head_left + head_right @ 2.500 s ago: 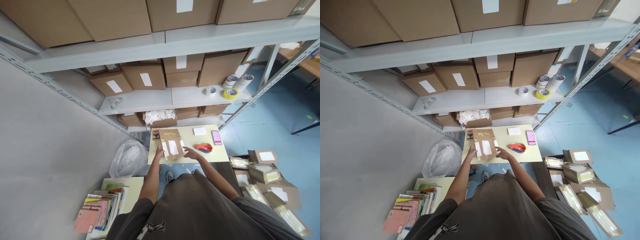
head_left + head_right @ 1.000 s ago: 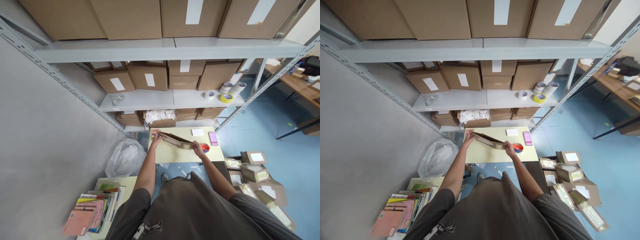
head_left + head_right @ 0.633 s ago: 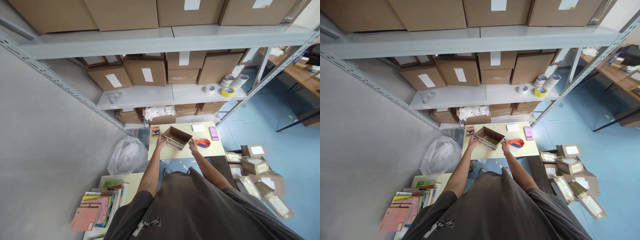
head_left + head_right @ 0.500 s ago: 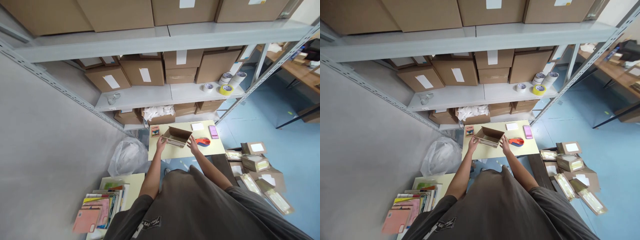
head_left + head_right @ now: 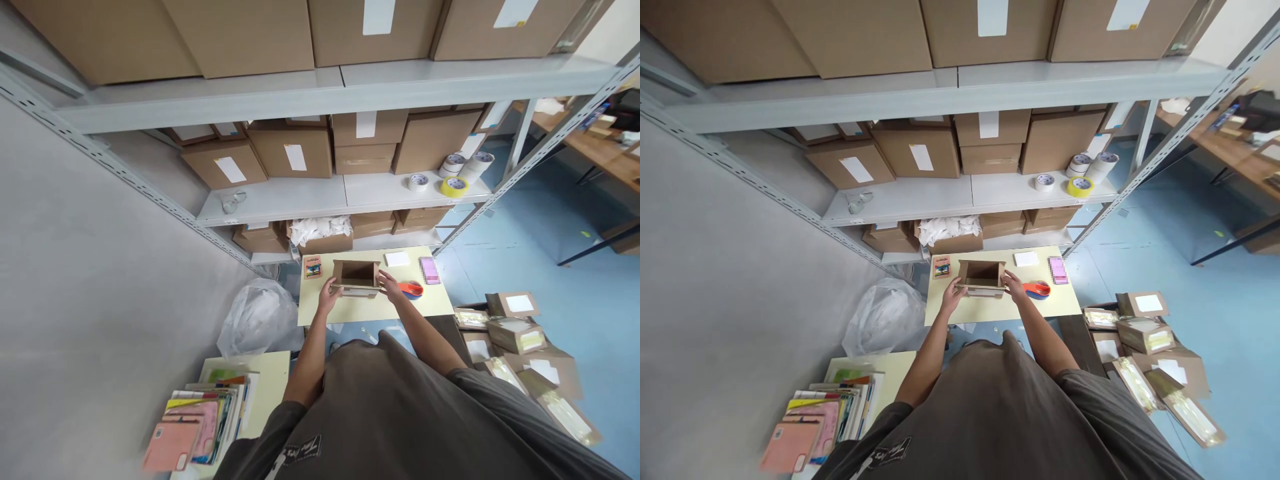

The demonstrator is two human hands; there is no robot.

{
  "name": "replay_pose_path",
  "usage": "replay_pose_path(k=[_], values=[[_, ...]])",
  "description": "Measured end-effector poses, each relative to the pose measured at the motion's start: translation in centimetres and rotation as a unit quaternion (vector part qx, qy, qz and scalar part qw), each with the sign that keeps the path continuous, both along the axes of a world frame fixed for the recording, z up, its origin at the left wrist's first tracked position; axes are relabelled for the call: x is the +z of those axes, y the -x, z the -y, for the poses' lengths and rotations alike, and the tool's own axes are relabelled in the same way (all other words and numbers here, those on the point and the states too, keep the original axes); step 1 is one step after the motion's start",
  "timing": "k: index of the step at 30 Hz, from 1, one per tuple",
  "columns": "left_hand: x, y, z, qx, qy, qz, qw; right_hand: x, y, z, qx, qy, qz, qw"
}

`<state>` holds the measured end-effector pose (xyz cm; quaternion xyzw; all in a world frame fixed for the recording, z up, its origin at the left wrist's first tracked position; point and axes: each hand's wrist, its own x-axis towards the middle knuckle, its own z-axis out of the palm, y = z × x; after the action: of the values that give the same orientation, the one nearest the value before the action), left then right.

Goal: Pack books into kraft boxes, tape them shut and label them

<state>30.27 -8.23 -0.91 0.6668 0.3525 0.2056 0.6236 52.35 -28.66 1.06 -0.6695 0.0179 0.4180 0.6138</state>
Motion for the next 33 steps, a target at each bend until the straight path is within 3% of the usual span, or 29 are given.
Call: replay_pose_path(k=[5,9,14,18,23,26,29,31,33], values=[[0.9,-0.4,0.2,0.009,-0.026,-0.01,1.0,-0.8,-0.1,-1.2,-0.049,0.031,0.023,0.998],[1.1,-0.9,1.0,0.017,-0.056,-0.025,0.998,-0.5,-0.4,-0.9,-0.051,0.037,0.011,0.998],[1.2,-1.9,1.8,0.038,-0.106,-0.053,0.992,0.2,0.8,1.8,0.029,-0.062,0.059,0.996],[1.6,-2.9,2.0,0.053,-0.139,-0.087,0.985,0.4,2.4,2.7,0.081,-0.062,0.08,0.992],[2.6,-3.5,1.0,0.063,-0.143,-0.194,0.969,-0.1,2.6,1.3,0.02,-0.022,0.138,0.99],[3.6,-4.1,-1.0,0.015,-0.17,-0.217,0.961,0.1,1.6,0.4,0.027,0.015,0.176,0.984],[4.5,-4.9,-2.9,-0.084,-0.225,-0.216,0.946,0.4,0.3,-0.3,0.047,0.041,0.207,0.976],[4.6,-5.3,-3.6,-0.131,-0.243,-0.222,0.935,0.5,-0.3,-0.6,0.045,0.047,0.216,0.974],[4.3,-5.3,-3.6,-0.137,-0.232,-0.231,0.935,0.4,-0.5,-0.7,0.041,0.052,0.214,0.975]])
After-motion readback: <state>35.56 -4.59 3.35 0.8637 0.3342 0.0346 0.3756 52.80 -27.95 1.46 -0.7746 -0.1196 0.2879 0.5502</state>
